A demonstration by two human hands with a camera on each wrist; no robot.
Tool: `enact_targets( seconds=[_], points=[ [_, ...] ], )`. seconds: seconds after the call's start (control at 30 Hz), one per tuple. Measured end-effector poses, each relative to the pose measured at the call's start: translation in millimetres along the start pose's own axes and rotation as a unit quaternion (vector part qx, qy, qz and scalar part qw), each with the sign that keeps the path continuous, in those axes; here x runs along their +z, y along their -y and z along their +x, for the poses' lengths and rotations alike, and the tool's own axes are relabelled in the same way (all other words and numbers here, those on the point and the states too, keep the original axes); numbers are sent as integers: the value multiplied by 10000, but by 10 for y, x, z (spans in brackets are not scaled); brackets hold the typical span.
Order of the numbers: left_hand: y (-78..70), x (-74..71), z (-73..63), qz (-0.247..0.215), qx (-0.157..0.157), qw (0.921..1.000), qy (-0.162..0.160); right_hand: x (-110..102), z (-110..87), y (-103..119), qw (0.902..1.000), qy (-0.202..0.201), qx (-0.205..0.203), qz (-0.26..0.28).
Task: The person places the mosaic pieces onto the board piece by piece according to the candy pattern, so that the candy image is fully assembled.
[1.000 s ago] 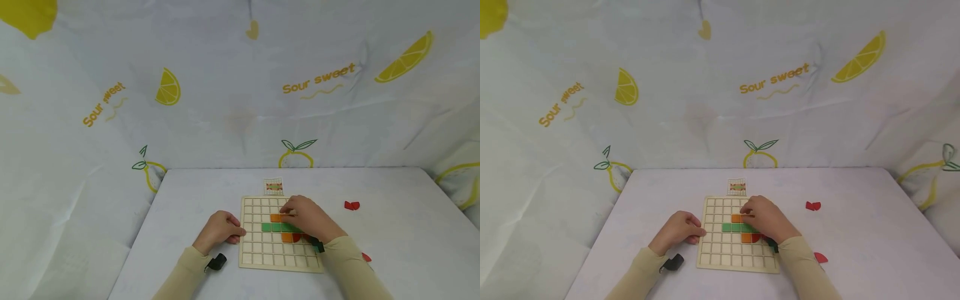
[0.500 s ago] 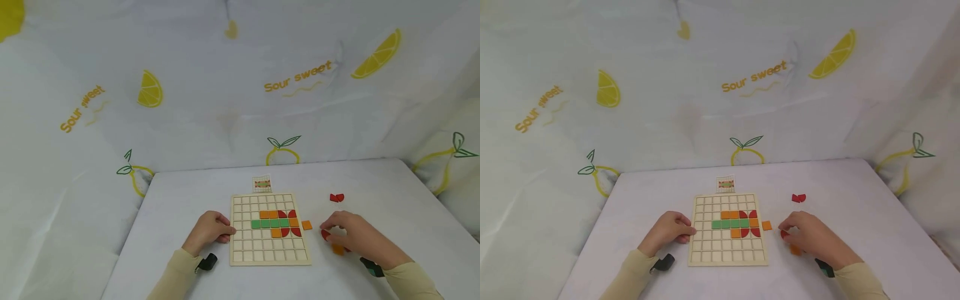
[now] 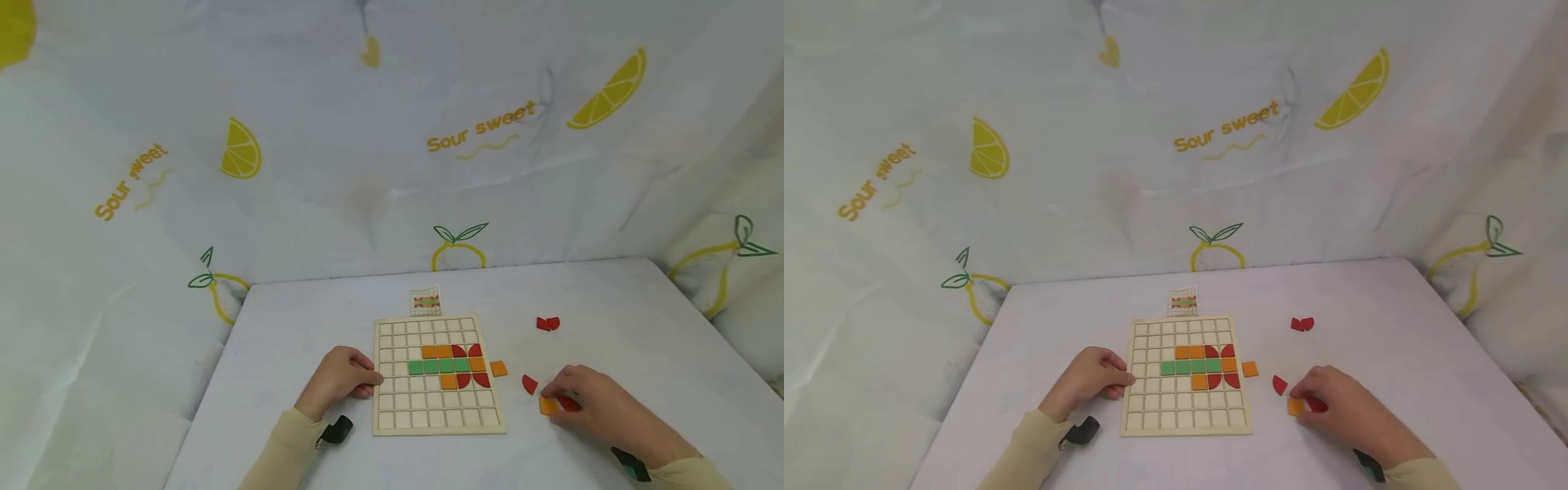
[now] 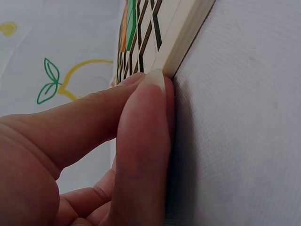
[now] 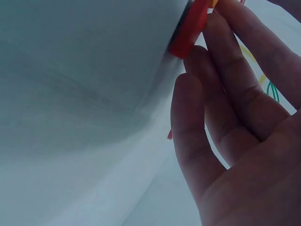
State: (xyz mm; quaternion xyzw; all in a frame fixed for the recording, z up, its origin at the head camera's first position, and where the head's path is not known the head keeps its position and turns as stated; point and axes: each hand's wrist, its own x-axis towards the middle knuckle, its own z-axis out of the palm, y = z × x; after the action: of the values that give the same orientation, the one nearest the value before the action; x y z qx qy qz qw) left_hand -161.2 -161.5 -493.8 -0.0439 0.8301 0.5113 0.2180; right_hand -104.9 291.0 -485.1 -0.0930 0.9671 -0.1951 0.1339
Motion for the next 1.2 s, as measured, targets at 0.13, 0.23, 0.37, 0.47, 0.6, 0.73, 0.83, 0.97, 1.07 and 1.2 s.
enact_targets(
  seconds=[0.13,0.23,0.37,0.47,0.6,0.73,0.83,0.97,1.07,1.2],
  points=[
    [14,14,4,-85,33,10000,21,20,-12,-29,9999,-134,-33,-57],
    [19,18,1,-88,51,9999,-1,15,-5,-36,9999,-110,35,13],
    [18,12,-10,-58,62,10000,-30,-5,29,-32,9999,2,107,117],
    [9,1,-15,-34,56,9999,-77,-39,79,5,9999,-70,-9,134],
    [-1,-7,-7,-60,21,9999,-108,-77,177,131,9993,-231,-261,168],
    [1,13,2,-111,18,9999,-45,-63,295,316,9981,-252,-457,323],
    [-1,32,6,-126,17,9999,-45,-49,398,482,9968,-245,-632,435],
    [-2,39,10,-108,36,9999,-77,-40,534,718,9940,-200,-886,616],
    [-4,35,8,-103,50,9999,-79,-2,623,863,9915,-135,-1045,762],
    [-9,24,0,-123,51,9999,-95,77,723,1023,9891,-89,-1240,795]
  ],
)
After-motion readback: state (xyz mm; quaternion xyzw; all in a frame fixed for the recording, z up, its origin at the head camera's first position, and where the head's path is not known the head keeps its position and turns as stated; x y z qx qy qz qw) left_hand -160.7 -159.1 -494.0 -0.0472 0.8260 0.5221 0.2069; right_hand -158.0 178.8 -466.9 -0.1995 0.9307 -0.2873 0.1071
